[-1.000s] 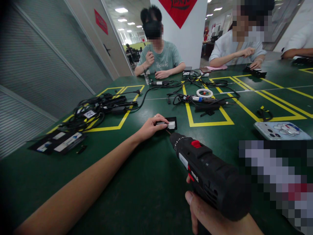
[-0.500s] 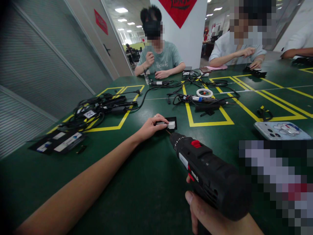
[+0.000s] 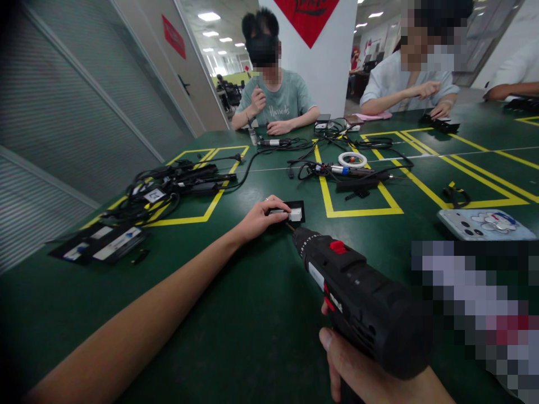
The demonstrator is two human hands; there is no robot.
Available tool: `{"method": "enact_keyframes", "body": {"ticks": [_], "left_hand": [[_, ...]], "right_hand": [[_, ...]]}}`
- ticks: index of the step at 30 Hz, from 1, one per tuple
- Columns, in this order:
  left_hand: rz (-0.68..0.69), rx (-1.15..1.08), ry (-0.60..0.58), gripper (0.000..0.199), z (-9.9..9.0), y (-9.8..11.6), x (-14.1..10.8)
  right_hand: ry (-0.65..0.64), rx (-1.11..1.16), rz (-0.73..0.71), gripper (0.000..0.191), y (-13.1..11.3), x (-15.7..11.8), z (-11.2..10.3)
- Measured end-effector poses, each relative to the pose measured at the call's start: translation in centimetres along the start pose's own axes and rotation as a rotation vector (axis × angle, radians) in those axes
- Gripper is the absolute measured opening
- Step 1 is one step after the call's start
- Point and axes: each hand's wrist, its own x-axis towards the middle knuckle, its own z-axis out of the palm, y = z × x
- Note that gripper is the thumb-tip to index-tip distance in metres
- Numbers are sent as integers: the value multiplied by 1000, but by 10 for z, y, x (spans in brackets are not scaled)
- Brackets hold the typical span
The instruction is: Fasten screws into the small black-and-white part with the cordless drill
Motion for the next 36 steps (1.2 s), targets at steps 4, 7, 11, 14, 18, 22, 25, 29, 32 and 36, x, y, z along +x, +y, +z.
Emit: {"method": "enact_keyframes", "body": {"ticks": [4,7,11,14,18,22,25,29,32,36], "left_hand": [[7,1,2,26,0,-1,0],[14,0,-4,26,0,-1,1],[13,5,3,26,0,-2,1],[11,11,0,26,0,-1,1],[15,6,-3,26,0,-2,1],[26,3,-3,26,0,-3,1],[21,4,-4,26,0,-2,1],[17,14,-6,26,0,-1,0],[24,14,-1,26,-1,-2,0],[30,11,-3,27,0,-3,1]], "right_hand": [[52,-31,-33,46,-3,-2,2],[48,-12,-31,47,-1,-1,3],[-1,-15,-9,48,3,1,1],[11,-17,-15,47,2,1,0],[19,-39,-26,46,-2,0,2],[35,-34,-40,43,-4,-2,3],[51,-21,-46,44,-6,-3,4],[36,-24,-43,43,-5,-2,4],[42,3,-34,43,-2,-1,4],[20,19,-18,45,0,0,3]]}}
